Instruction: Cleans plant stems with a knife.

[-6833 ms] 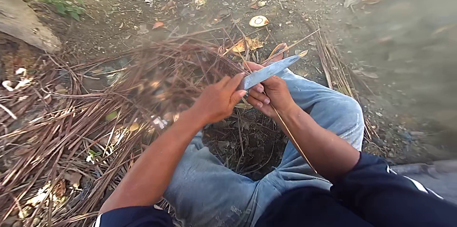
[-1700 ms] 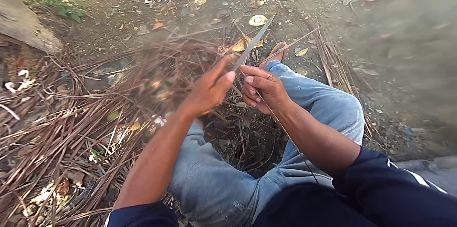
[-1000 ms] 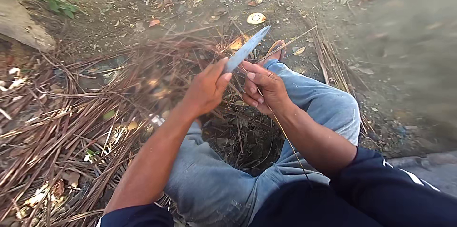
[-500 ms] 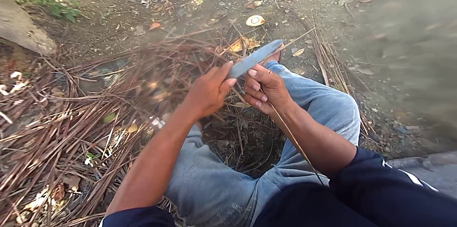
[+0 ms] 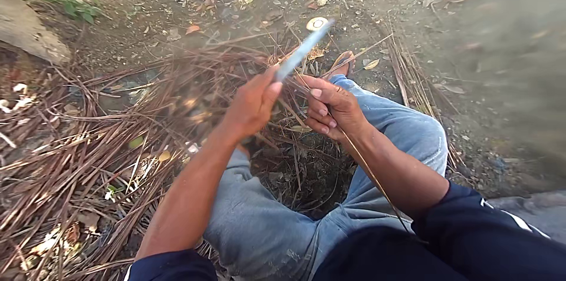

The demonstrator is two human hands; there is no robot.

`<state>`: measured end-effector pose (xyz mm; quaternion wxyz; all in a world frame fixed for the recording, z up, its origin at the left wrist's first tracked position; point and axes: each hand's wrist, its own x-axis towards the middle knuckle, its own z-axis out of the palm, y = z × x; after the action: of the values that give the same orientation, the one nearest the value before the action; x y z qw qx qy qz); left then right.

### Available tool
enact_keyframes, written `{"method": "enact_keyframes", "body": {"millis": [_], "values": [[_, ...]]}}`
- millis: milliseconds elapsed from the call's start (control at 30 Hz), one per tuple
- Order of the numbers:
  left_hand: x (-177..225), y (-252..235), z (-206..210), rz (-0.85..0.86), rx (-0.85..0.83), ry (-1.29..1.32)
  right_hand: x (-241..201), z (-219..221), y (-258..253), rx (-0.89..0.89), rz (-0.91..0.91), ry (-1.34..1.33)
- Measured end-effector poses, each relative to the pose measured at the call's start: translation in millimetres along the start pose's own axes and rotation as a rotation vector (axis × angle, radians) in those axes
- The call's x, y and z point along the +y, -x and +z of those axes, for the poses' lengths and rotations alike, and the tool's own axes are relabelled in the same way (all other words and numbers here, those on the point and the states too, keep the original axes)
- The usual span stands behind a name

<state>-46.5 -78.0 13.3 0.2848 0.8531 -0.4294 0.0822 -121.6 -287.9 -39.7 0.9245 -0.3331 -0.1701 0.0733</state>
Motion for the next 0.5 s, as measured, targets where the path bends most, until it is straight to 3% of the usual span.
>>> {"method": "enact_keyframes", "body": {"millis": [167, 333, 500], "values": [[3.6, 1.6, -2.4, 0.005, 0.001, 0.048, -6.3, -16.0, 3.7, -0.077, 0.029, 0.087], [-16.7, -1.8, -9.9, -0.253, 0.002, 0.239, -14.8, -23.4, 11.6, -0.112, 0.087, 0.138], [-2.5, -0.8, -7.3, -0.186, -0.052, 0.278, -16.7, -30.2, 18.1, -0.127, 0.11, 0.145]]}}
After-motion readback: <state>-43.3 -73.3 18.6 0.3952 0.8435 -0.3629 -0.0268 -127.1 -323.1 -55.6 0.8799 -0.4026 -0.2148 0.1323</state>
